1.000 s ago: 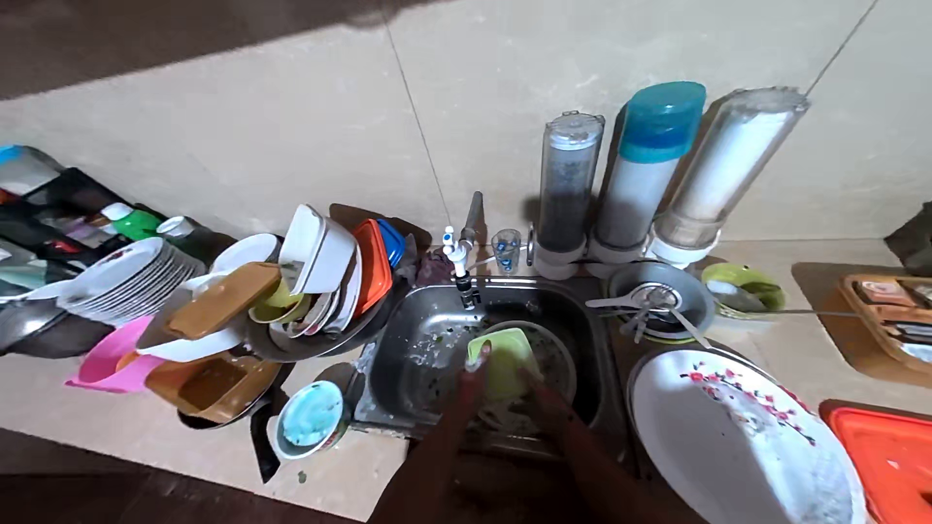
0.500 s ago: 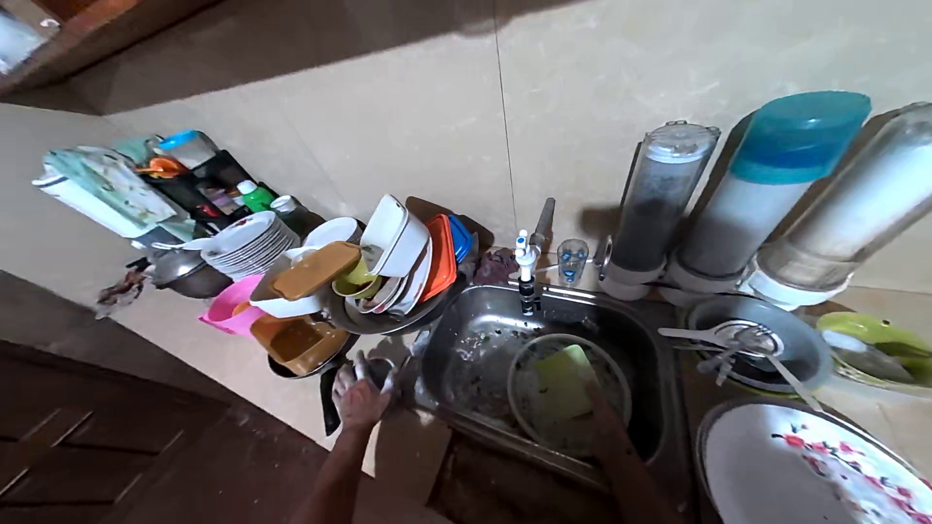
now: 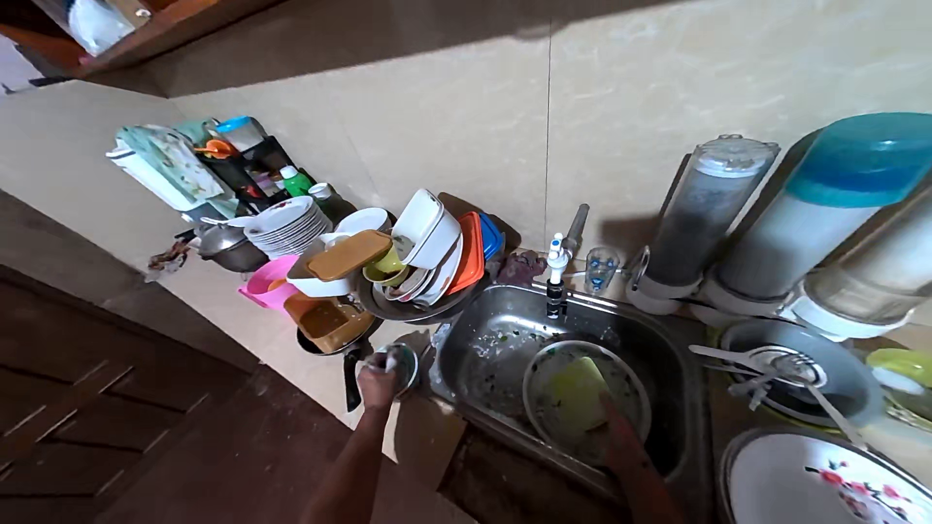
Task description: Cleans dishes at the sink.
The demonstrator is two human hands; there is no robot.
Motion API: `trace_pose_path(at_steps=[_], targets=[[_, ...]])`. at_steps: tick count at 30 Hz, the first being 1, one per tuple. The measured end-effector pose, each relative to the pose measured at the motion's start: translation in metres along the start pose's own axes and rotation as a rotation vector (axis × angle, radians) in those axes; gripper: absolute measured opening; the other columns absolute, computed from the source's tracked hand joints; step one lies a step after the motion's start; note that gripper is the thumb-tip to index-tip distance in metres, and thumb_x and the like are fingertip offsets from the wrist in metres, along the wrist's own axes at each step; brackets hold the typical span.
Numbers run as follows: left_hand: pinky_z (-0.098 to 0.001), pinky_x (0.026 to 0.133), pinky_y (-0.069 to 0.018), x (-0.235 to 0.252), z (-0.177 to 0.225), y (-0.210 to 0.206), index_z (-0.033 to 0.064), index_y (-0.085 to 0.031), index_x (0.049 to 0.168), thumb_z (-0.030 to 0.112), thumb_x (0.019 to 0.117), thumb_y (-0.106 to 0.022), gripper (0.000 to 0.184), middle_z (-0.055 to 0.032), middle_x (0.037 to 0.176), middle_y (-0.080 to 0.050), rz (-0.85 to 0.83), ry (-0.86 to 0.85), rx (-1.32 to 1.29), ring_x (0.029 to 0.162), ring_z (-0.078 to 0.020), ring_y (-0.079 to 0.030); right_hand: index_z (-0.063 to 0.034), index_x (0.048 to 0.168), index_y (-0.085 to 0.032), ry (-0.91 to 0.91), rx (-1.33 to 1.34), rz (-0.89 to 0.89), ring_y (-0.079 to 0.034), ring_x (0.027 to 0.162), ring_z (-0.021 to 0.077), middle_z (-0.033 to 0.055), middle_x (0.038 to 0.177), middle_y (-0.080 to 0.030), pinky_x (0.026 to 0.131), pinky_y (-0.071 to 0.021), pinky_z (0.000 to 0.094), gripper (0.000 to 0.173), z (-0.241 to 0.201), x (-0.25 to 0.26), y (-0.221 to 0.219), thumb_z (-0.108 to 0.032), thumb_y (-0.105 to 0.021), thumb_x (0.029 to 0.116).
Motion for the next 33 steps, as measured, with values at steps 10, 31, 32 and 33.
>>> trace_pose_path(at_steps=[10,31,32,33], targets=[[-0.0576,0.113,-0.0386,-0.027,0.017,-0.042,-0.0028,-0.062,0.134,0.04,0.1059,-0.052,0.052,-0.0264,0.144,-0.055,-0.213,-0.251,0.64,0.138,-0.0456,-0.048,-0.0021,0.149,-0.04,0.05,0.11,0.145,-0.057,0.124,0.0213,0.0171,0.143,-0.051,0.101,-0.0504,0.0382,0.047,-0.005,-0.008,0.018,-0.031,-0.04,0.1114],[-0.0371,0.099,-0.0516,-0.198,0.185,-0.21,-0.0099,-0.061,0.125,0.016,0.1091,-0.039,0.038,-0.0201,0.118,-0.067,-0.716,-0.1,-0.636,0.109,-0.0227,-0.064,-0.0004,0.14,-0.048,-0.017,0.176,-0.005,-0.065,0.1,0.0204,0.0162,0.12,-0.063,0.085,-0.0568,0.0364,0.042,-0.005,-0.012,0.003,-0.029,-0.037,0.112],[-0.0419,0.113,-0.0439,-0.21,0.191,-0.219,-0.0091,-0.062,0.13,0.016,0.1065,-0.048,0.037,-0.0216,0.134,-0.064,-0.771,-0.332,-0.442,0.129,-0.0272,-0.059,-0.002,0.134,-0.052,0.019,0.185,-0.08,-0.067,0.093,0.0161,0.0115,0.11,-0.066,0.08,-0.0574,0.0335,0.04,-0.006,-0.013,-0.001,-0.03,-0.033,0.1124],[-0.0473,0.122,-0.0335,-0.22,0.195,-0.231,-0.0032,-0.065,0.133,0.021,0.1026,-0.056,0.04,-0.0186,0.146,-0.058,-0.786,-0.586,-0.256,0.143,-0.0312,-0.048,-0.0045,0.127,-0.056,0.047,0.219,-0.145,-0.067,0.086,0.0127,0.0071,0.101,-0.069,0.076,-0.0576,0.0309,0.041,-0.007,-0.013,-0.003,-0.032,-0.03,0.1125]])
Point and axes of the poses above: each hand's wrist, its own x-axis towards the middle knuckle, its own y-axis out of the back of the hand, z = x × y, the point moved 8 cm from there along x, towards the middle knuckle
